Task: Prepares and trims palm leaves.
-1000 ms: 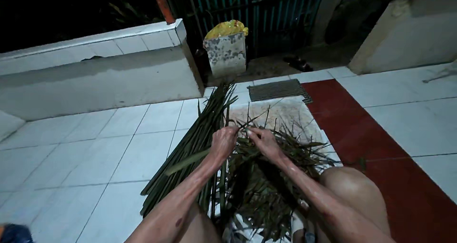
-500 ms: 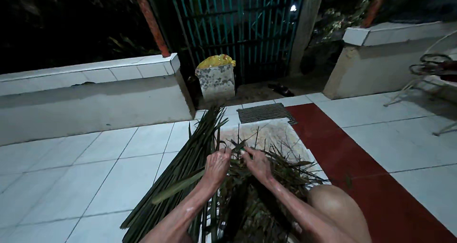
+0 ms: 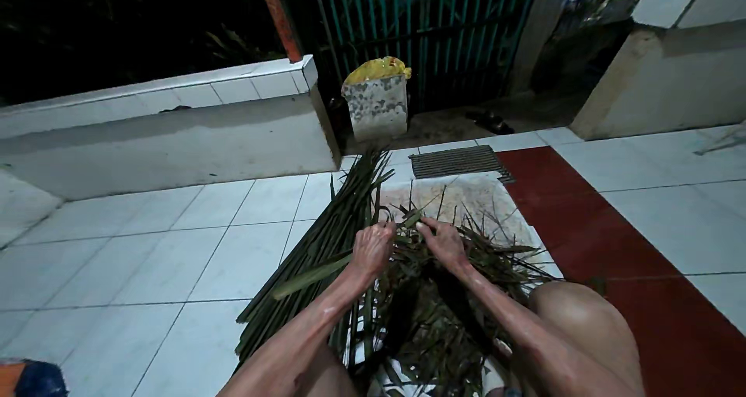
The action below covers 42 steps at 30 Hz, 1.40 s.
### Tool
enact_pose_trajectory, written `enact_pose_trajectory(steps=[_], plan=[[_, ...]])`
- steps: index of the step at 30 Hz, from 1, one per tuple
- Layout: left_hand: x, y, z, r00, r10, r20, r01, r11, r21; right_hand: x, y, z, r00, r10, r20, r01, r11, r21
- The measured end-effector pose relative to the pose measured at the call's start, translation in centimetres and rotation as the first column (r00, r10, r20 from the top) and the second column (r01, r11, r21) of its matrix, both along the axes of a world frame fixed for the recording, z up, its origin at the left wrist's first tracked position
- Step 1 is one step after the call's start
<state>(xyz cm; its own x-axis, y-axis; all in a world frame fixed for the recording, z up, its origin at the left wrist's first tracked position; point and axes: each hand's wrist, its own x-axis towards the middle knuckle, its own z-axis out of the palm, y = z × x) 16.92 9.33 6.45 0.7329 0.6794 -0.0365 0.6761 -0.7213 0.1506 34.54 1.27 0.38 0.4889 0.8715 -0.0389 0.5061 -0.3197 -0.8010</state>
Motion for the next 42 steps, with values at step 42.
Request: enact_pose_trajectory(steps=[42], plan=[[-1.9, -0.2, -1.3, 0.981, -0.194, 0.017, 0.162, 0.863, 0.478, 4.4, -1.4, -0.1, 0.994, -0.095, 0.063, 0.1, 0.991, -0.086]])
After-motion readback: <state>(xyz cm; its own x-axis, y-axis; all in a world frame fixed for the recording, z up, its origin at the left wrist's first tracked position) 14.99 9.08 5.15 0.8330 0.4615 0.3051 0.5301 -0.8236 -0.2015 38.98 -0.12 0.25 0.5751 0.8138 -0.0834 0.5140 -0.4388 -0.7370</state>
